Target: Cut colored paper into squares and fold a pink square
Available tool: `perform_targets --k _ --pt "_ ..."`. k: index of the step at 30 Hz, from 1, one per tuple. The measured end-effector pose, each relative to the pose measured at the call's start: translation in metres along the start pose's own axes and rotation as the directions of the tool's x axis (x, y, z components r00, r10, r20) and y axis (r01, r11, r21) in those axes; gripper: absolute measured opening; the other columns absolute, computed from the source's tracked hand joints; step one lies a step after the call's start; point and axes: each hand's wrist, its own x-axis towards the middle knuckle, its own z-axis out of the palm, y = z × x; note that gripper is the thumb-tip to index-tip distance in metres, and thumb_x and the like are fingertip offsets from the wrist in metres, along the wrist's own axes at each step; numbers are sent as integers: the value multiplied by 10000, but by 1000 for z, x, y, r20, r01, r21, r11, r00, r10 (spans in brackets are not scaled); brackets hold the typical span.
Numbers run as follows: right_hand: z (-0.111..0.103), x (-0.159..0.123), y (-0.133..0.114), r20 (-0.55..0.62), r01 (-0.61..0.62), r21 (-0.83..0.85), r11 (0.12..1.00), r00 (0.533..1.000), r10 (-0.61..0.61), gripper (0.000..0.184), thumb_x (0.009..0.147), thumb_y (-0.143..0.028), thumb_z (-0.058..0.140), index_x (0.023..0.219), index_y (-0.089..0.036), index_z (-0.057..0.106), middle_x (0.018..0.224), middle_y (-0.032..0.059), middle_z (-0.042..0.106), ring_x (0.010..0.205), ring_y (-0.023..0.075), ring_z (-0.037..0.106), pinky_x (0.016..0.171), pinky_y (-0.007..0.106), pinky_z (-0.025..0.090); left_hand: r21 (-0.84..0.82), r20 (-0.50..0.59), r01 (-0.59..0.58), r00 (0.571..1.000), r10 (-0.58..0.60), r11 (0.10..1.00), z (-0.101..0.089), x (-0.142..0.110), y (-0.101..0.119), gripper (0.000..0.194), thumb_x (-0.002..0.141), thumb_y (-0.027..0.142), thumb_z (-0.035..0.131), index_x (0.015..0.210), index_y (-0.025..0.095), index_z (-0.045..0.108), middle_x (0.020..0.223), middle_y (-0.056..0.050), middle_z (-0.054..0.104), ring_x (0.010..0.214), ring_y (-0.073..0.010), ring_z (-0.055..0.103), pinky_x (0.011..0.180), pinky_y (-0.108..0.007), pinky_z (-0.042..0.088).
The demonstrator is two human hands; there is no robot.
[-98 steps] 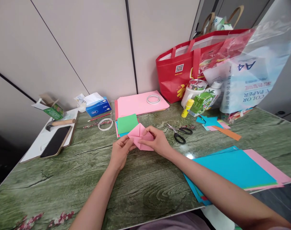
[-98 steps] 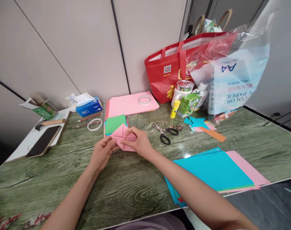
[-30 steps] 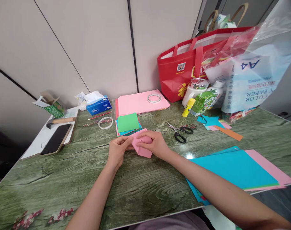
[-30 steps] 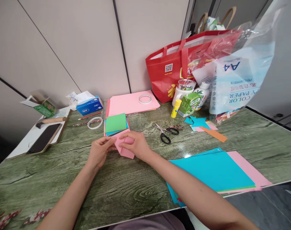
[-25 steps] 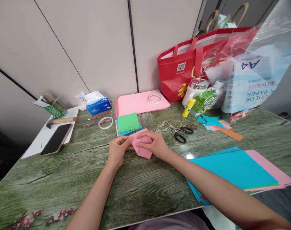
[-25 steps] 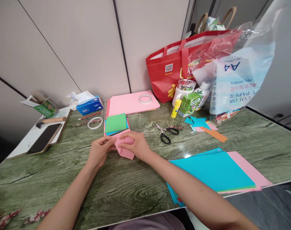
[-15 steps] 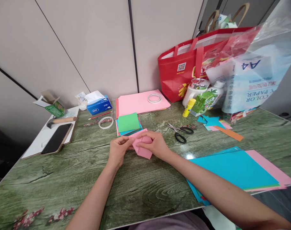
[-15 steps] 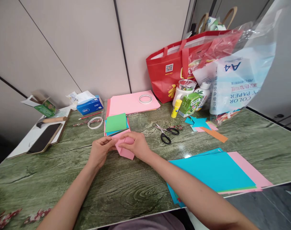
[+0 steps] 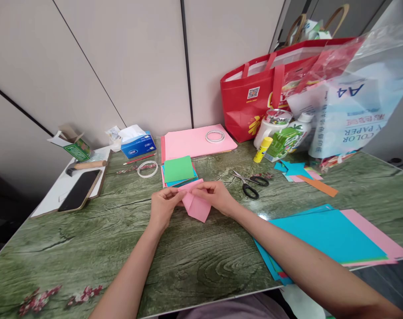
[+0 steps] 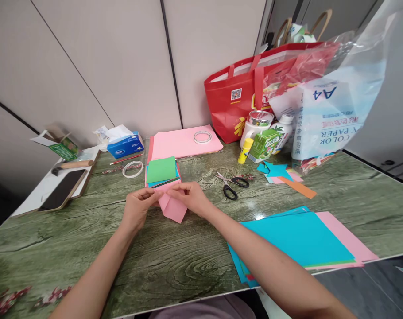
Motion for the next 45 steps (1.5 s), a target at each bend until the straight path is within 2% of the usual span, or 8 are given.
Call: perform_targets --k 4,8,10,22,32,37,41,45 --pt "1 -1 0 -52 18 -9 1000 998 -18 136 627 -268 693 715 -165 697 729 14 692 628 141 590 563 237 428 -17 71 18 997 -17 1000 1 -2 1 200 561 310 744 639 140 674 584 -6 654 503 -111 572 489 -222 493" --pt "-1 0 3 -166 9 -6 1000 986 -10 113 616 -233 692 696 -155 695 718 30 690 622 149 589 563 248 431 16 212 123 969 -124 992 3 -5 1 257 595 332 721 757 136 684 652 -29 678 544 -143 605 512 -276 534" --pt "-1 2 6 -200 4 0 1000 980 -4 110 609 -221 694 697 -155 697 730 36 693 640 156 595 577 256 439 49 230 164 958 -171 985 3 -5 -1 256 567 305 744 737 125 682 669 -39 682 543 -142 609 522 -281 544" --pt "-1 1 6 -236 -47 84 995 970 66 134 582 -235 704 695 -163 699 749 35 696 677 164 594 620 273 441 -4 235 277 934 -268 961 -2 -2 -5 249 555 270 763 717 103 674 667 -24 673 571 -129 623 580 -278 560" --pt "-1 2 6 -234 -29 89 996 971 50 122 576 -224 710 682 -165 700 749 38 698 675 163 593 622 273 438 13 250 231 941 -227 973 -3 -1 -5 230 564 291 758 656 109 651 625 -20 662 553 -114 603 571 -263 545" --pt "0 1 3 -202 -27 80 996 978 43 110 585 -224 703 674 -158 697 724 37 690 641 154 584 579 255 425 20 254 175 951 -174 984 -1 -2 -7 264 610 303 725 816 143 682 758 -28 679 643 -114 600 594 -226 518" --pt "2 0 0 -163 -53 20 998 985 56 119 591 -248 703 661 -152 695 693 30 682 599 142 568 547 246 414 42 158 132 978 -137 990 0 -2 -9 209 554 288 757 581 114 645 555 13 606 490 -68 523 473 -172 464" --pt "3 -1 1 -143 -39 -42 998 989 33 146 605 -276 697 674 -148 697 699 35 682 607 148 570 545 248 416 -10 152 170 974 -166 985 0 -2 -9 258 505 281 781 495 114 584 482 34 549 434 -62 487 425 -177 445"
